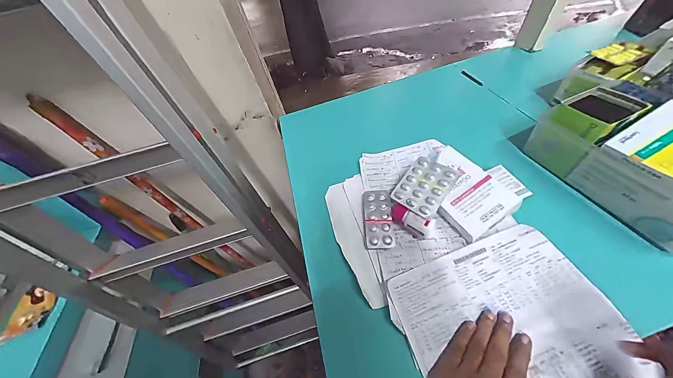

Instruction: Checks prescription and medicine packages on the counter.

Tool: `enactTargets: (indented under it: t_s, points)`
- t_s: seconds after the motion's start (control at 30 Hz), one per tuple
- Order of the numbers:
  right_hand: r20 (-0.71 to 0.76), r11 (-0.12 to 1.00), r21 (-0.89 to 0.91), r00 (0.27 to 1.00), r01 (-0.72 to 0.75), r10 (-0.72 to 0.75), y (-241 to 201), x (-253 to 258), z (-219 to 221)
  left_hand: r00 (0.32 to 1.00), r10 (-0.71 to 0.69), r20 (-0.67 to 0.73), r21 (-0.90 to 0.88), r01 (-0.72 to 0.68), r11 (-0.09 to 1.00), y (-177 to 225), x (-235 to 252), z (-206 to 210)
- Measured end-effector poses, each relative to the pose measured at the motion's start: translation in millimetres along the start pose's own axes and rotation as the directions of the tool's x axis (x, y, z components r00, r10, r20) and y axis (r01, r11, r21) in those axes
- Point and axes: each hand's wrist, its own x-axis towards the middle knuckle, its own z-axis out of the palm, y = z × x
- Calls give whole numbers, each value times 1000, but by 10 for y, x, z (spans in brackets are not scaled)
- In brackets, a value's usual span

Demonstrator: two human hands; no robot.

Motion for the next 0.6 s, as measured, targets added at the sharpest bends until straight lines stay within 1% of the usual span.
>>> enactTargets:
  t_s: [0.07, 0.1, 0.13, 0.17, 0.23, 0.33, 0.43, 0.53, 0.6]
  points:
    - [103, 989, 37, 985, -144, 139, 167, 52, 234, 999, 19, -36, -45, -21, 999, -25, -4, -10]
    - [122, 980, 40, 974, -197, 191, 264, 66, 329, 998, 19, -59, -70, -23, 997, -36, -12, -8]
    - [101, 973, 32, 970, -227, 223, 353, 82, 413, 997, 17, -70, -90, -23, 996, -47, -24, -3]
    - [81, 973, 22, 970, -232, 229, 427, 109, 473, 998, 16, -63, -105, -23, 994, -55, -31, 0]
    - [88, 975, 5, 971, -224, 223, 549, 153, 506, 998, 16, -55, -139, -24, 990, -60, -39, 0]
    - [137, 981, -81, 973, -174, 184, 687, 154, 464, 997, 15, -72, -164, -26, 986, -77, -49, 9]
    - [163, 982, -125, 974, -141, 160, 700, 139, 443, 995, 31, -90, -157, -45, 987, -72, -59, 15]
    - [158, 981, -115, 972, -158, 175, 695, 154, 443, 991, 78, -111, -185, -98, 978, -98, -70, 17]
    - [141, 976, -137, 972, -168, 187, 693, 133, 438, 988, 85, -127, -209, -111, 972, -108, -89, 20]
